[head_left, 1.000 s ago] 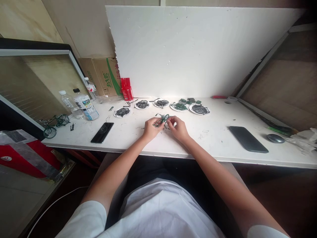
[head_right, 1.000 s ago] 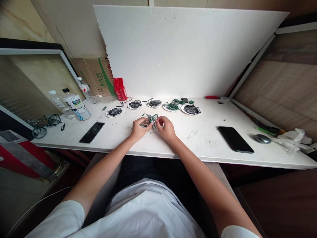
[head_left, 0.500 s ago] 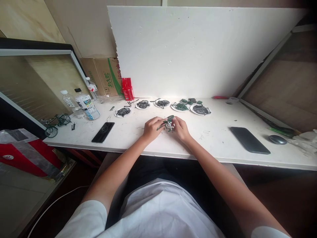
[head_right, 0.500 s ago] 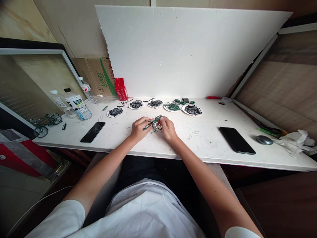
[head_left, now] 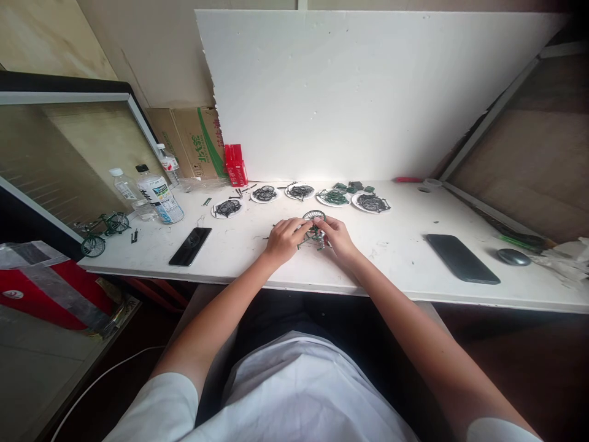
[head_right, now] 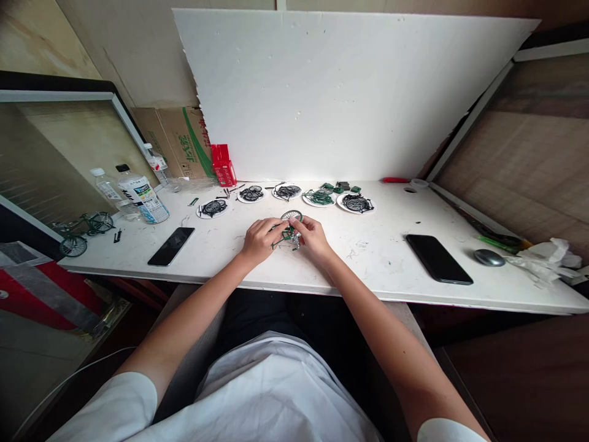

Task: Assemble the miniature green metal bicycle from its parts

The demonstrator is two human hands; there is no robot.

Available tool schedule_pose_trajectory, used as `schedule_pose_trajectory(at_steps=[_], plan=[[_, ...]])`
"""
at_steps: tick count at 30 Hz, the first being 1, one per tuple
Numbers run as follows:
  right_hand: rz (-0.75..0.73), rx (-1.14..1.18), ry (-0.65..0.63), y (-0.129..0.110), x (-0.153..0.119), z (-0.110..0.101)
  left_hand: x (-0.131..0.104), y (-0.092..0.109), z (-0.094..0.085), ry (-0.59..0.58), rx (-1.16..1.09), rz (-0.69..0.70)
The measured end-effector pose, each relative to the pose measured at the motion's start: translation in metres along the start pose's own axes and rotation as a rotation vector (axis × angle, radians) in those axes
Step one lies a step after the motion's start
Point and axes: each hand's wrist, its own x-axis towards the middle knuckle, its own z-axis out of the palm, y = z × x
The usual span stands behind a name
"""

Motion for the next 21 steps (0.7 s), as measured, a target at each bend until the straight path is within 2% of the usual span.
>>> schedule_pose_trajectory(at_steps=[4,13,18,21], plan=[[0.005,0.059,-0.024,-0.0032,-0.0018,-0.0003,0.0003,0.0007,0.0023,0.002,0.002,-0.001],[0.063,0.166,0.064,-0.0024,0.0005,-0.0007,0.0032,0.0033,0.0016,-0.033,-0.178,0.01],[0.003,0.1,0.181,0.0014,0.0035,-0.0027,0.0032,0.0053,-0.0043,-0.1,-0.345,0.057],[-0.084,0.004,0.224,0.0038,0.0043,-0.0028,0.0024,0.0019,0.0007,-0.019,-0.469,-0.031]])
